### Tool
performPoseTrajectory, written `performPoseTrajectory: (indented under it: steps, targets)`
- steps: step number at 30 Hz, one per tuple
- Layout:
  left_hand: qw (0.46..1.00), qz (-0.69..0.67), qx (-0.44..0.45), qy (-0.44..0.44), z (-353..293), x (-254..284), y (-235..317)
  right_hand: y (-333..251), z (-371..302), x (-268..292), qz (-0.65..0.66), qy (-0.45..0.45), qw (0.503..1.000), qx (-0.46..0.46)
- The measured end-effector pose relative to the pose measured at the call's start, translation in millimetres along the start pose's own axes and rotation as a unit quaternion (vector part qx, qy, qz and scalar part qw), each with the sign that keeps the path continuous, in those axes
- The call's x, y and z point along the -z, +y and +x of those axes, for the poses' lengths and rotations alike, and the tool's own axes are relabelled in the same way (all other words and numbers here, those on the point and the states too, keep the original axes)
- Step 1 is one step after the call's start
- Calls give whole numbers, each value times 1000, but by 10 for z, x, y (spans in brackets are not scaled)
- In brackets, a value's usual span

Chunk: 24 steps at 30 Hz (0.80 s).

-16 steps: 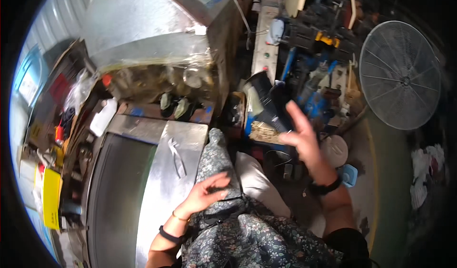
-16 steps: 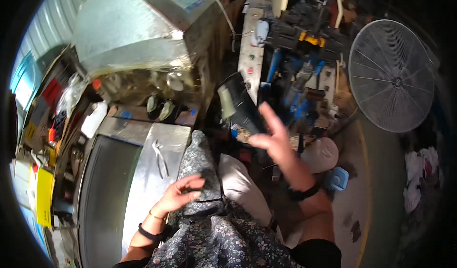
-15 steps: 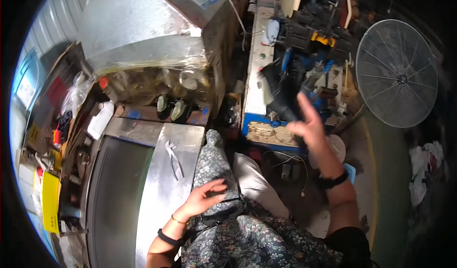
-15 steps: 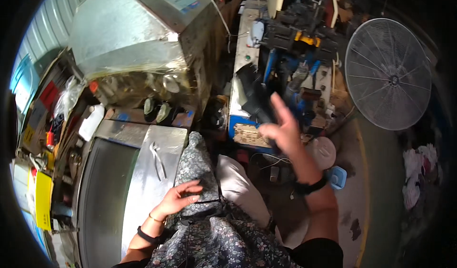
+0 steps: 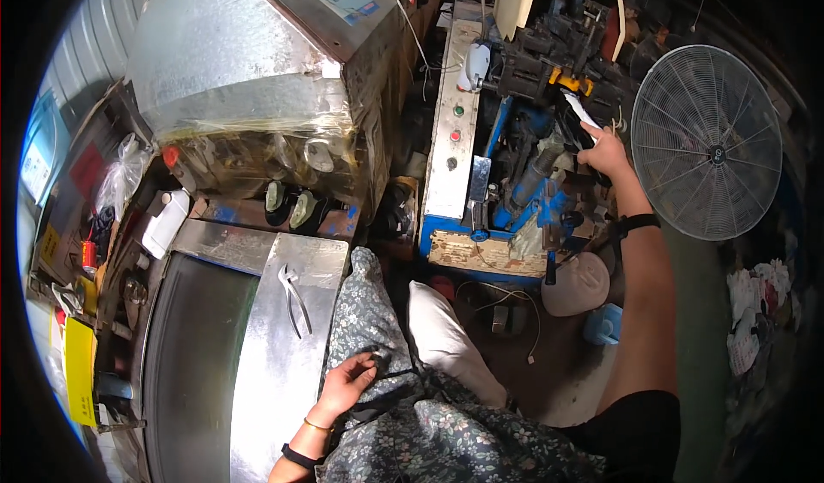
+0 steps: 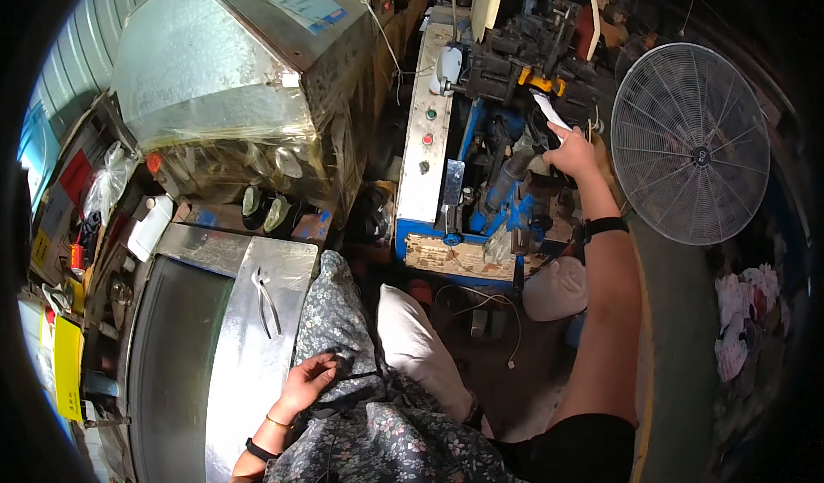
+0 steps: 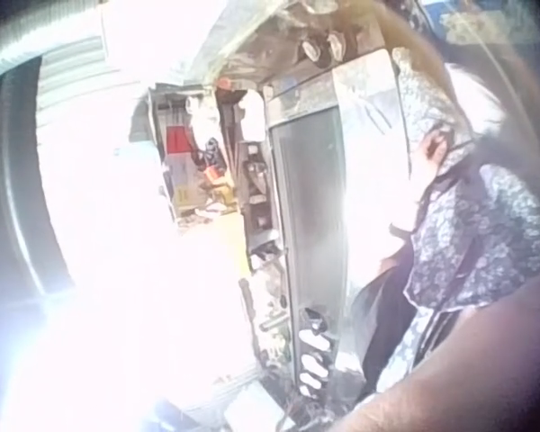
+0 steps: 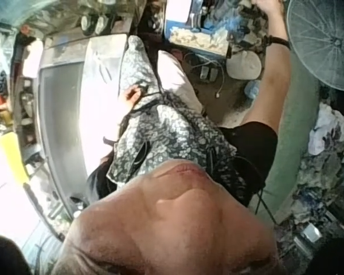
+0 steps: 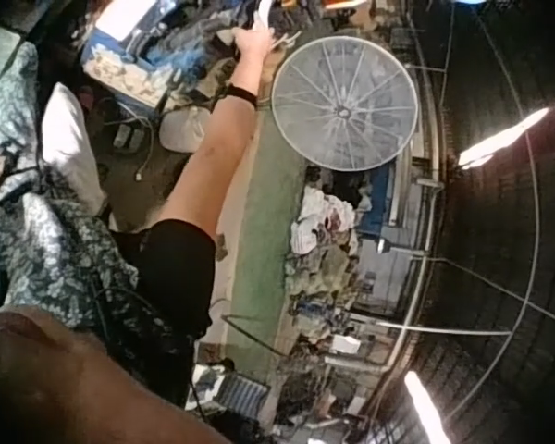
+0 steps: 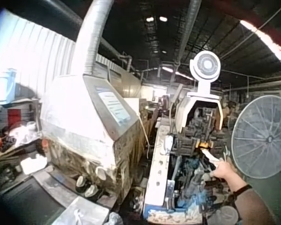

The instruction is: Assembling shoe components on a production line, including fitting uppers to soles and using pliers to adjust the material.

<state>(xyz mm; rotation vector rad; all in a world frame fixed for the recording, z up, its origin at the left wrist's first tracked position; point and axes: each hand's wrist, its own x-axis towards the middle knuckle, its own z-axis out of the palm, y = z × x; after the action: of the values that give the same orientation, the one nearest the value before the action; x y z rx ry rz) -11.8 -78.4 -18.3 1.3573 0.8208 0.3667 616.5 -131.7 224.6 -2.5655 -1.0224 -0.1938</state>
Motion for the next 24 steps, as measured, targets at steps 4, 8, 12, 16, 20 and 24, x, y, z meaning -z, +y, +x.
performPoseTrajectory:
  steps: [4,8,12,16,20,24]
  targets:
    - [999,49,-14,0,-35,-30,41,-50,-259,-415,-54,75,996,8]
    - [990,137,-17,-3,-43,-82,1,-140,-398,-596,-96,132,987,2]
    - [955,289,-65,-11,-67,-167,187,-143,-379,-535,-85,119,989,-26]
    - [945,313,-90,-1,-80,-172,232,-124,-342,-558,-55,110,992,-33]
    - [953,290,-88,-3,-56,-179,172,-141,-64,-534,-57,92,993,-47]
    - [951,304,-48,0,-69,-204,280,-183,224,-514,-77,65,993,-61]
